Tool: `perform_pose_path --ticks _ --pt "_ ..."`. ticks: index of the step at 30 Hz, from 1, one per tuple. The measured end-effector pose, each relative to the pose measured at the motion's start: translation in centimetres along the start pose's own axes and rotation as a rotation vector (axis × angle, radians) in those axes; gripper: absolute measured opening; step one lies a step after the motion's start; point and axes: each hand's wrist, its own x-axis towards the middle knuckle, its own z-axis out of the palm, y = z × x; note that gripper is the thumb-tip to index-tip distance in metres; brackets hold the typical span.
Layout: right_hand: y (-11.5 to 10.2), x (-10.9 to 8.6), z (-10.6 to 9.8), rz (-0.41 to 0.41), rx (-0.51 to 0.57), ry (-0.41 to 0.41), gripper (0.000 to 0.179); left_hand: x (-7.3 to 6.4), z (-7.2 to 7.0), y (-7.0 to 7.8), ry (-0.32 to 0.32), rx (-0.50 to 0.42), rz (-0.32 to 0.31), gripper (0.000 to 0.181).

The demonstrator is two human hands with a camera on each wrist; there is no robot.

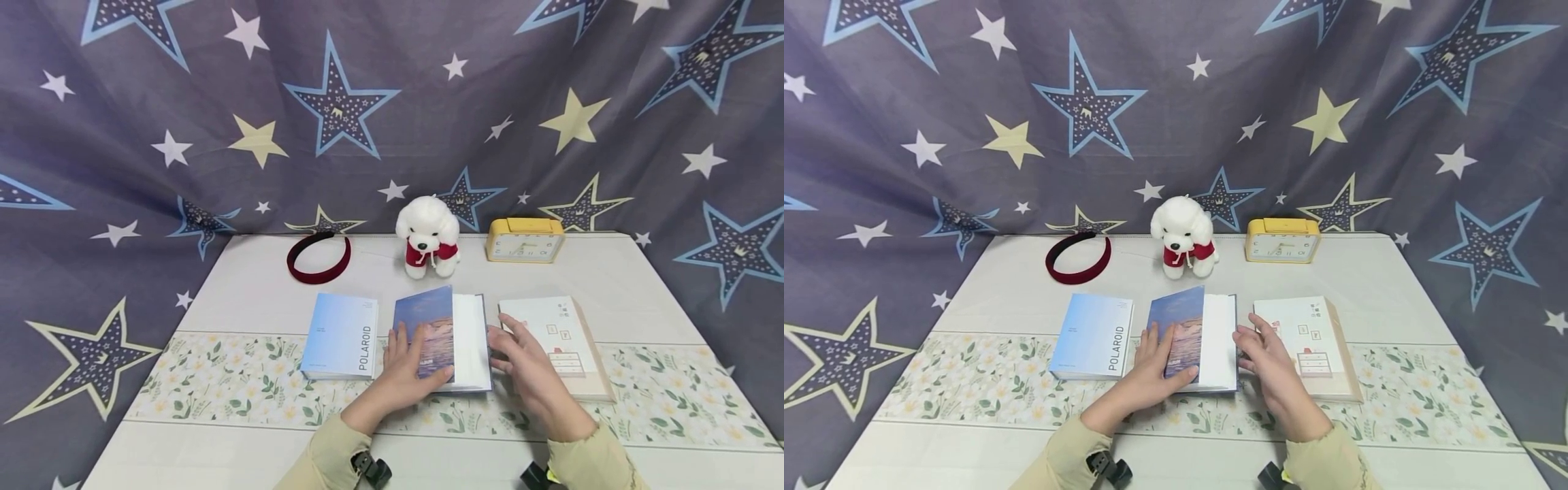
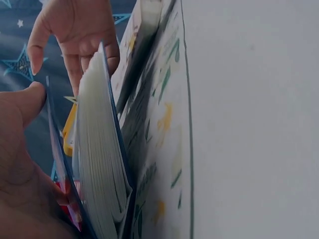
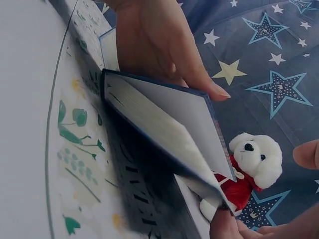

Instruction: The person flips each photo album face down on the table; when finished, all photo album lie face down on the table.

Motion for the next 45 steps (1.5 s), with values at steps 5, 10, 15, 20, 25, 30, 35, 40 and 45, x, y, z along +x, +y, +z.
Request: perform_pose_path --ticks 5,10,15,20,25,30,35,40,45 --pt "-0.1 -0.2 0.2 0.017 0.026 -0.062 0.080 0.2 0.0 0.4 -0.008 -0.056 -0.012 0.102" --pt "0.0 -0.4 0.3 0.018 0.048 -0.118 0.075 0.3 0.0 0.9 -0.018 -0.114 -0.037 0.105" --pt "0.1 -0.7 0.2 -0.023 0.070 -0.199 0.076 0.5 -0.1 1.5 -0.034 -0.174 -0.046 0.107" --pt "0.2 -1.0 0.3 -0.065 0.061 -0.274 0.077 0.7 0.0 2.0 -0.034 -0.224 -0.050 0.108" --pt "0.3 -1.2 0.4 -0.107 0.010 -0.307 0.078 0.8 0.1 2.4 -0.029 -0.267 -0.053 0.109" --pt "0.4 -1.2 0.4 -0.179 -0.015 -0.367 0.080 0.8 0.2 2.8 -0.046 -0.310 -0.043 0.110" --pt "0.5 -1.3 0.5 -0.260 -0.045 -0.423 0.079 0.9 0.3 3.0 -0.055 -0.369 -0.018 0.111" --pt "0.7 -1.3 0.5 -0.312 -0.099 -0.430 0.078 1.0 0.4 3.1 -0.073 -0.476 -0.033 0.112" --pt "0.6 -1.5 0.7 -0.339 -0.156 -0.416 0.074 1.0 0.3 3.2 -0.106 -0.575 -0.054 0.110"
